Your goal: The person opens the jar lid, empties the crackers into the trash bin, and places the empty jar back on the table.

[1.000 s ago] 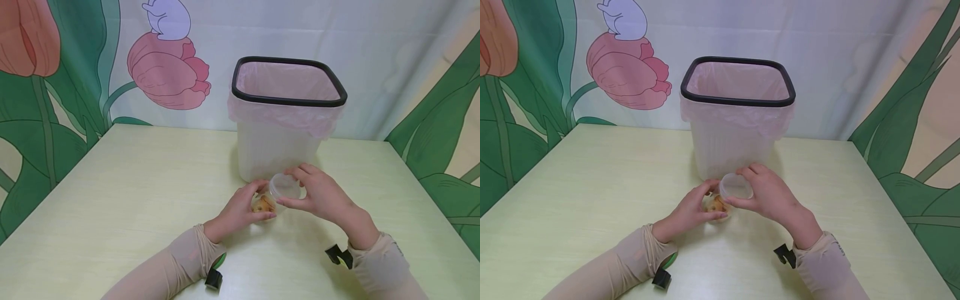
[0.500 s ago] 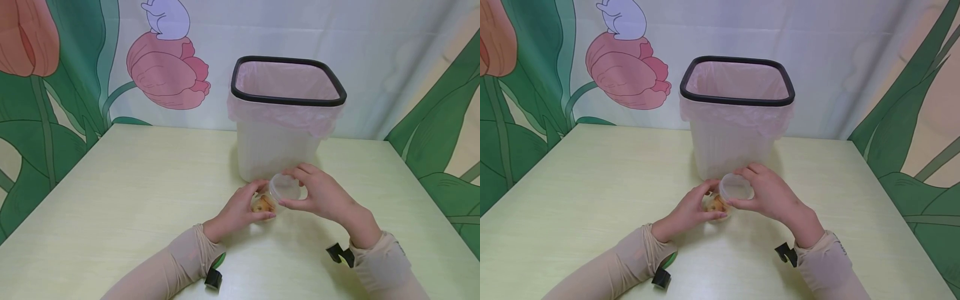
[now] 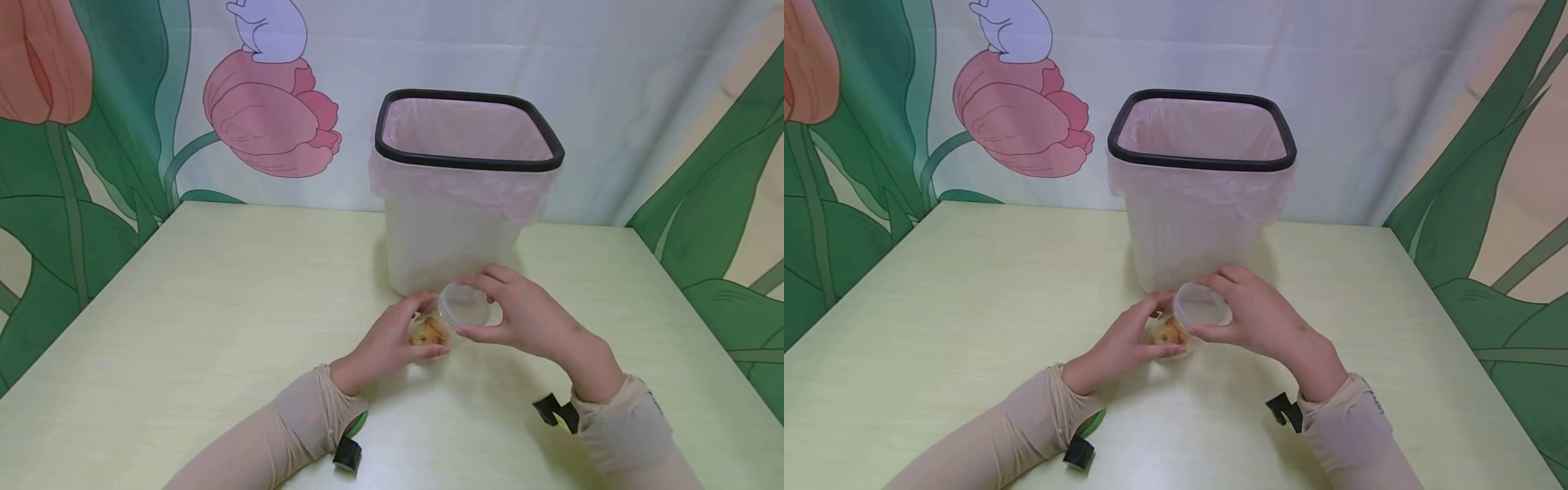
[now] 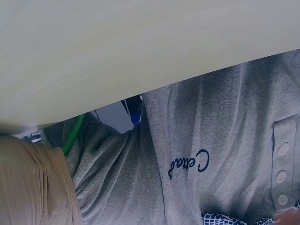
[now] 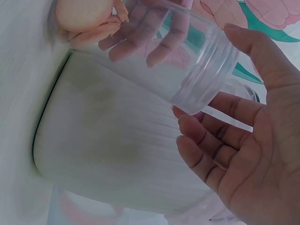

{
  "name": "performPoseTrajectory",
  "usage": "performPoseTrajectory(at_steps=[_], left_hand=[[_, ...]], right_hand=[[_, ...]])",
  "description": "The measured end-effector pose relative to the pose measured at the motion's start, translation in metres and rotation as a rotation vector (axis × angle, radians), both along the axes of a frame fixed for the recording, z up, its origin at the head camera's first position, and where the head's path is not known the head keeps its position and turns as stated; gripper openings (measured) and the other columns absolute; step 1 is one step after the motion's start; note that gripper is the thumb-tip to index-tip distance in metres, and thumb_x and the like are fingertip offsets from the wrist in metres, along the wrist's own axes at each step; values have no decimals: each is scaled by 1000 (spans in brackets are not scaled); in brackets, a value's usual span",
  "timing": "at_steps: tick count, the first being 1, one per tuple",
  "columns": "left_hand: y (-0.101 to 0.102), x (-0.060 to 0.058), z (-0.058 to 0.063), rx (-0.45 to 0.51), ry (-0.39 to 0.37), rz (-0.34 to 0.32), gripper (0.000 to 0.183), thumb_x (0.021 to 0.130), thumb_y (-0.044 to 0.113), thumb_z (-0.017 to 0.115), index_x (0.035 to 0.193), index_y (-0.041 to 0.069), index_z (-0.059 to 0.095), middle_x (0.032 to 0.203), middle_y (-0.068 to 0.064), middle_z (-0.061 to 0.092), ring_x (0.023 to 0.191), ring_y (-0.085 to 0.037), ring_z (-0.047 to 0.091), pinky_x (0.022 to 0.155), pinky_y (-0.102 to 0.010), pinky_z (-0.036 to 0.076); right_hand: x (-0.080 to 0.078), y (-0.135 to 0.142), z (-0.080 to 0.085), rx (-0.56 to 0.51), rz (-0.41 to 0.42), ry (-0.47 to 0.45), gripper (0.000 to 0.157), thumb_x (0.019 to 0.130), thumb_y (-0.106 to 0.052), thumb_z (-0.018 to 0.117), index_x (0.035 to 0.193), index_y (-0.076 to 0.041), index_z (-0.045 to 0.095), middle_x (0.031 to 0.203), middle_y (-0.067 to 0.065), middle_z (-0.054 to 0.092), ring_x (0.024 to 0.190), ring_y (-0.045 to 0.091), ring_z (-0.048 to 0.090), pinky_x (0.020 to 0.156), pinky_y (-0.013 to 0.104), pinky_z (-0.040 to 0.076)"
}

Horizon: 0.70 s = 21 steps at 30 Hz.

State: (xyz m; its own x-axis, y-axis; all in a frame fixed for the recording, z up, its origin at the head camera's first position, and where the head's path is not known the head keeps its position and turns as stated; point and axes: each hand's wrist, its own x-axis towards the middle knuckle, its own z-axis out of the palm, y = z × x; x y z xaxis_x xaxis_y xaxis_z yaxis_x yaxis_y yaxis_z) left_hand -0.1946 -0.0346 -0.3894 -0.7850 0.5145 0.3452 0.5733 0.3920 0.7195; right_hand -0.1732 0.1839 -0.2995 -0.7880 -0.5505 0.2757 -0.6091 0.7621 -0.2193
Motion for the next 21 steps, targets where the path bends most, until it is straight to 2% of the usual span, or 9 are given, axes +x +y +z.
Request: performPoseTrajectory(at_steps=[9, 16, 21], left_hand=[[0, 0, 1, 3, 26, -10, 68, 76, 19, 82, 132, 4, 47, 123, -9, 61, 113, -21, 57, 97, -40, 48], [1, -1, -2, 2, 41, -5, 69, 75, 19, 83, 132, 4, 47, 125, -10, 61, 115, -22, 58, 99, -41, 47], [2, 0, -6, 3, 48, -1, 69, 75, 19, 83, 132, 4, 48, 125, -11, 61, 116, -23, 57, 100, -42, 46]], right_hand=[[0, 2, 2, 6, 15, -18, 60, 76, -41, 78, 126, -13, 60, 113, 2, 59, 86, 17, 59, 76, 33, 52], [0, 4, 0, 5, 40, -5, 61, 77, -39, 78, 127, -12, 59, 119, 4, 60, 103, 18, 58, 84, 37, 53], [1, 5, -4, 3, 60, 15, 59, 77, -36, 78, 127, -11, 60, 119, 4, 61, 106, 18, 57, 86, 38, 52]])
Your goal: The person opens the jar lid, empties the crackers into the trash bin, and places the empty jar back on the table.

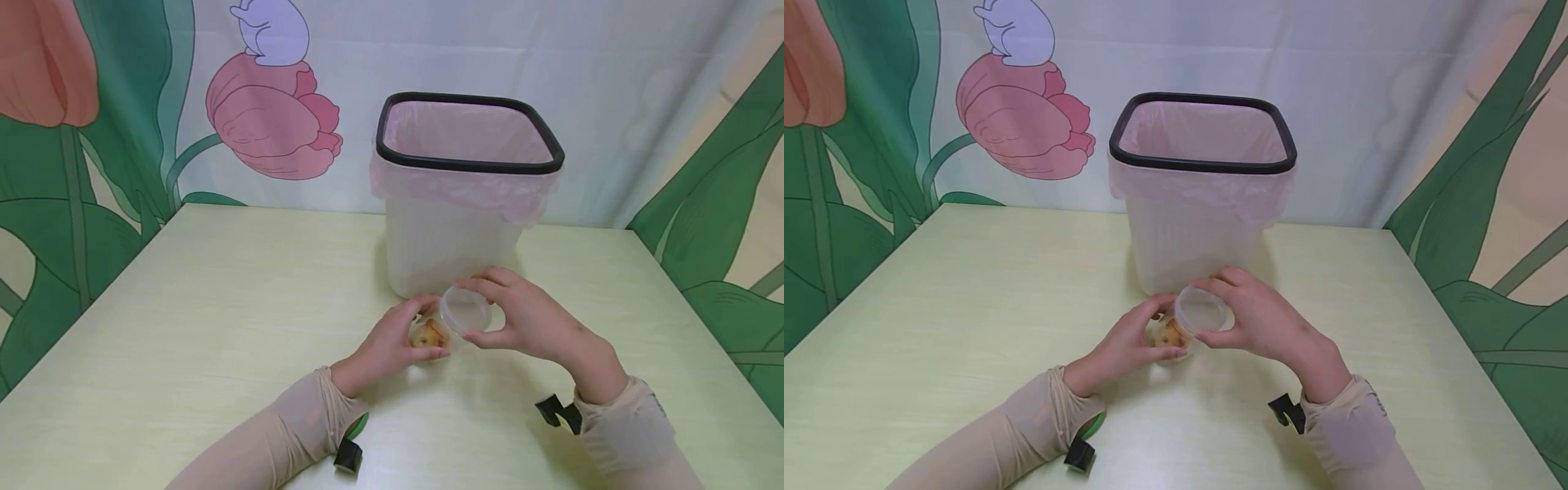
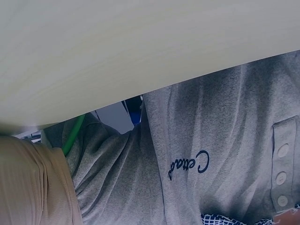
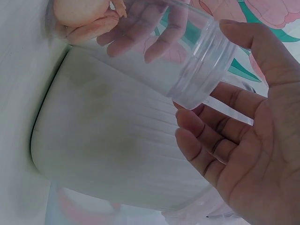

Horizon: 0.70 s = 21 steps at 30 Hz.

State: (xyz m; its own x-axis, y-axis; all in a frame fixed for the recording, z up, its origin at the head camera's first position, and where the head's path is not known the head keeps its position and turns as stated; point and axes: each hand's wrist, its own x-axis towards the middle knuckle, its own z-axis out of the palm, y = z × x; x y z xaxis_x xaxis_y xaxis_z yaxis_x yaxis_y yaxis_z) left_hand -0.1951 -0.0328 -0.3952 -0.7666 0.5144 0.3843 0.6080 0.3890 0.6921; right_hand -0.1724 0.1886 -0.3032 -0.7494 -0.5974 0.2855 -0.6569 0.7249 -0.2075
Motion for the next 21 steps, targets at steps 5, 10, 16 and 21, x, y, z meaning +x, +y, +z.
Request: performPoseTrajectory(at_steps=[5, 10, 16, 21], left_hand=[[0, 0, 0, -4, 1, 1, 69, 74, 20, 83, 132, 4, 48, 125, -10, 62, 116, -22, 58, 99, -41, 46], [0, 0, 0, -4, 10, 0, 69, 74, 20, 83, 131, 5, 48, 124, -10, 62, 114, -21, 58, 98, -40, 47], [0, -1, 0, -3, 15, 0, 69, 74, 20, 83, 131, 5, 48, 124, -9, 63, 114, -22, 58, 98, -40, 47], [1, -1, 0, -6, 21, 3, 69, 74, 20, 84, 131, 5, 48, 124, -10, 63, 114, -22, 59, 98, -41, 47]], right_hand=[[0, 0, -1, -3, 12, 0, 58, 77, -34, 78, 127, -12, 59, 120, 4, 60, 108, 19, 56, 87, 38, 53], [0, 1, 0, -1, 18, -3, 59, 76, -31, 78, 129, -12, 59, 121, 3, 59, 109, 19, 56, 86, 38, 53], [1, 2, 0, 4, 19, -4, 60, 75, -30, 78, 129, -13, 59, 121, 4, 58, 110, 20, 55, 88, 39, 52], [1, 2, 0, 6, 29, 9, 60, 75, -29, 78, 129, -13, 59, 122, 4, 58, 111, 20, 55, 88, 39, 51]])
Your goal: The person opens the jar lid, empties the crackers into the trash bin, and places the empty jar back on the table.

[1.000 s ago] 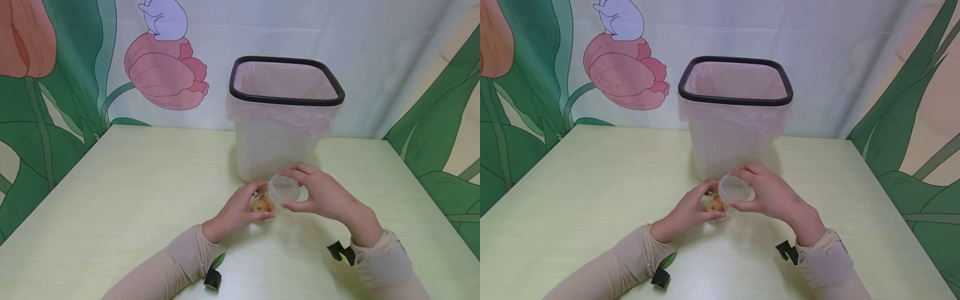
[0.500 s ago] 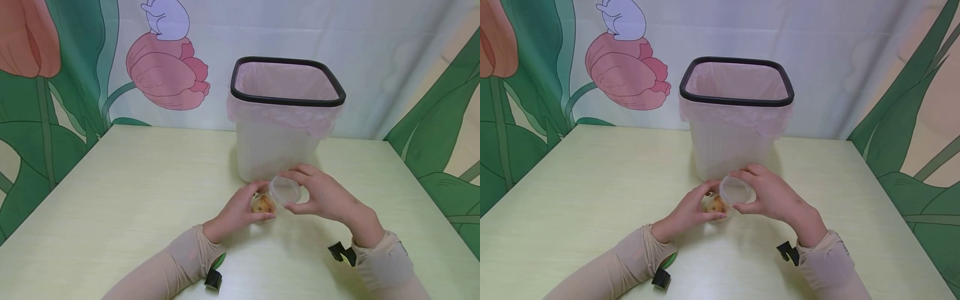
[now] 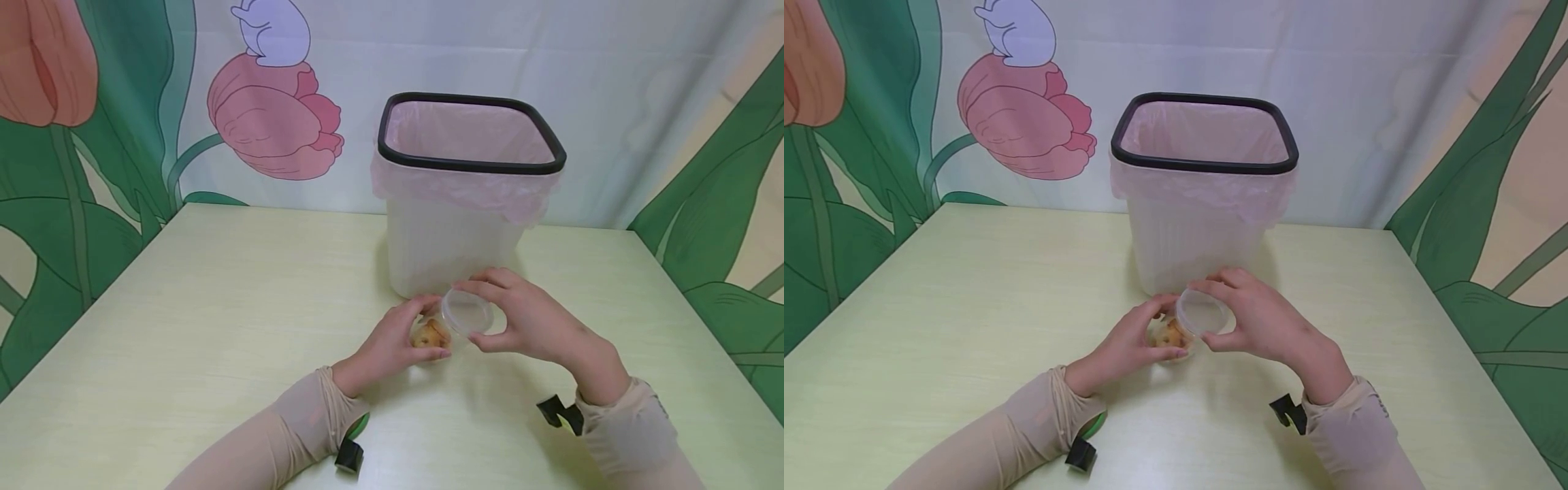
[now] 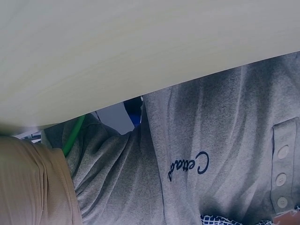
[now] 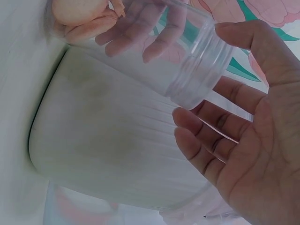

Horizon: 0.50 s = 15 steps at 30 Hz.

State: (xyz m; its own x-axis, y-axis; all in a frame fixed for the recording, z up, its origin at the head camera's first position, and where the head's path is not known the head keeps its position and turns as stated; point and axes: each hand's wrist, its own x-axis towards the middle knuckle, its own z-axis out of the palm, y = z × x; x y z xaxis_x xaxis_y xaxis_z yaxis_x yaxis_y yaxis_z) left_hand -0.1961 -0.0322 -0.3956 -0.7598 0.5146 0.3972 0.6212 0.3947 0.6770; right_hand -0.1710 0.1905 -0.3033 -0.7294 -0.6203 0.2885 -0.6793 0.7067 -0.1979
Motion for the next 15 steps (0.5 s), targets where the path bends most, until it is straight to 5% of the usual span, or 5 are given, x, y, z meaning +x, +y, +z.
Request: performPoseTrajectory(at_steps=[15], left_hand=[[-1, 0, 1, -8, 18, 1, 69, 74, 22, 84, 131, 8, 49, 122, -7, 64, 114, -20, 59, 99, -40, 45]], right_hand=[[0, 1, -1, 1, 13, 4, 60, 75, -28, 78, 130, -12, 58, 122, 5, 57, 112, 21, 53, 89, 39, 51]])
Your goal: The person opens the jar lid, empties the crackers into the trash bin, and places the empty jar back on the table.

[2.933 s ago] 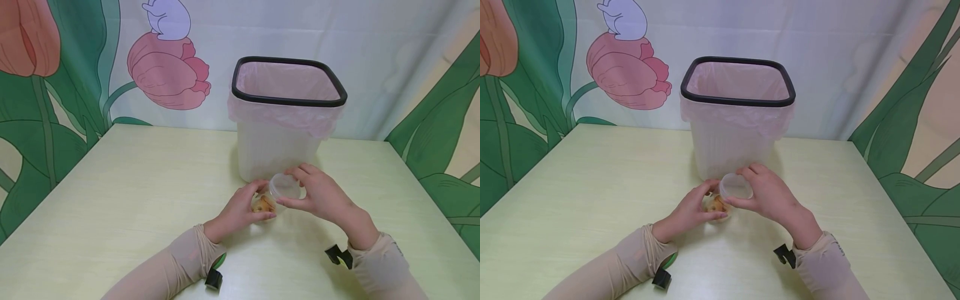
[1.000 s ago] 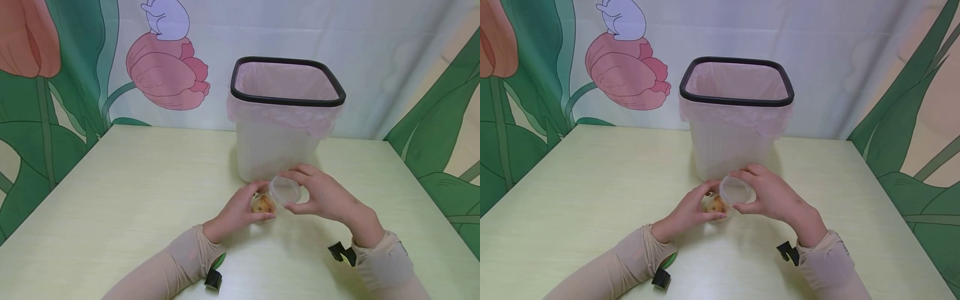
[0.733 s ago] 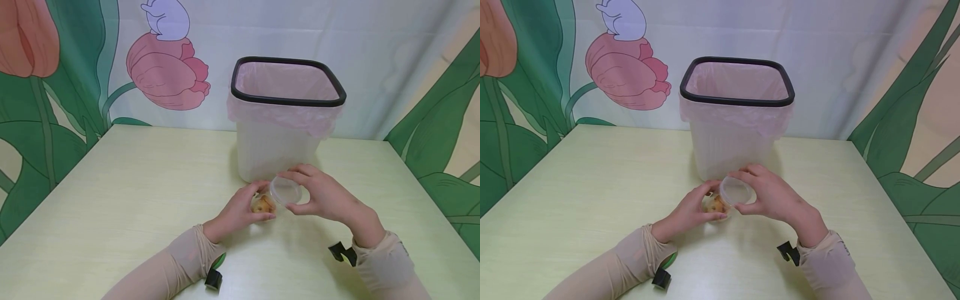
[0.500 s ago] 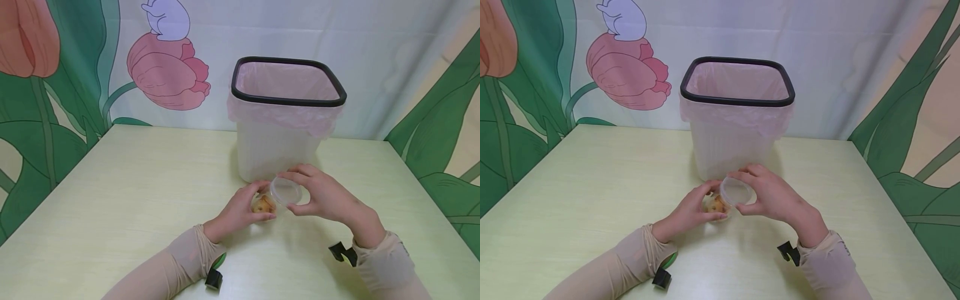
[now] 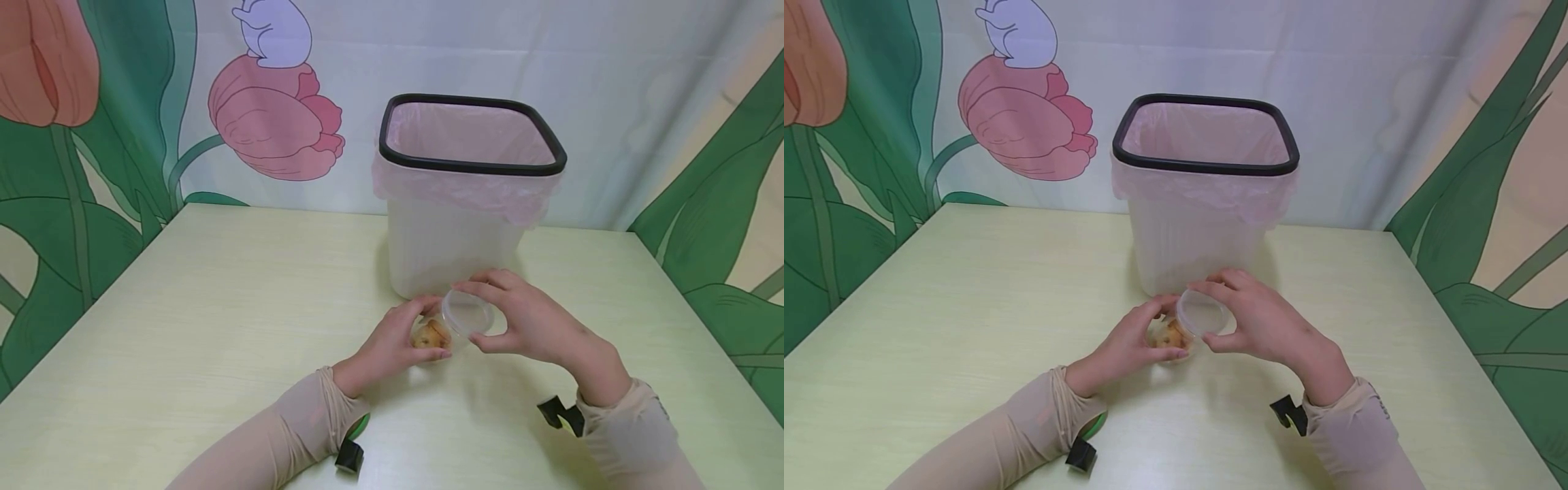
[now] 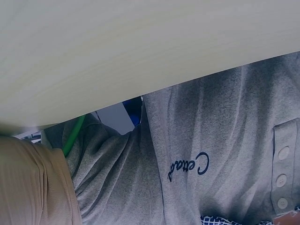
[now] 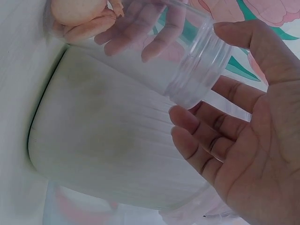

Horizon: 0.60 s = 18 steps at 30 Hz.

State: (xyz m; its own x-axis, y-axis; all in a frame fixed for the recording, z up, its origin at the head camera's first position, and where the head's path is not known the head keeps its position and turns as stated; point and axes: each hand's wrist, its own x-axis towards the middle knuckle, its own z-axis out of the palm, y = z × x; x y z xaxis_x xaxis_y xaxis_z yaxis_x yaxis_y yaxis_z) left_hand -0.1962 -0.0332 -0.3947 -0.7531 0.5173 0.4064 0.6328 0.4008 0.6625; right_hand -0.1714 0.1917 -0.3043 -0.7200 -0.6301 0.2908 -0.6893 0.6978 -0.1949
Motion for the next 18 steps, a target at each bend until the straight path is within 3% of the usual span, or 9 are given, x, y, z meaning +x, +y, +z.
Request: performPoseTrajectory(at_steps=[8, 13, 18], left_hand=[[0, 1, 1, -4, -13, 17, 68, 74, 22, 84, 130, 7, 49, 122, -8, 64, 113, -21, 59, 99, -42, 46], [1, 2, 3, -11, -26, 26, 68, 74, 23, 84, 130, 6, 50, 123, -9, 64, 114, -22, 59, 99, -43, 45], [1, 2, 3, -17, -30, 30, 68, 74, 23, 84, 131, 6, 50, 123, -9, 64, 114, -22, 59, 100, -43, 45]], right_hand=[[1, -3, 0, 5, -57, -23, 63, 81, -44, 74, 134, -15, 54, 125, 5, 57, 113, 22, 54, 93, 42, 50], [4, -6, 3, 12, -151, -46, 64, 83, -47, 71, 136, -16, 52, 122, 6, 57, 101, 22, 60, 85, 42, 52], [7, -9, 5, 51, -251, -12, 64, 83, -52, 69, 132, -15, 55, 108, 5, 61, 92, 21, 61, 77, 40, 53]])
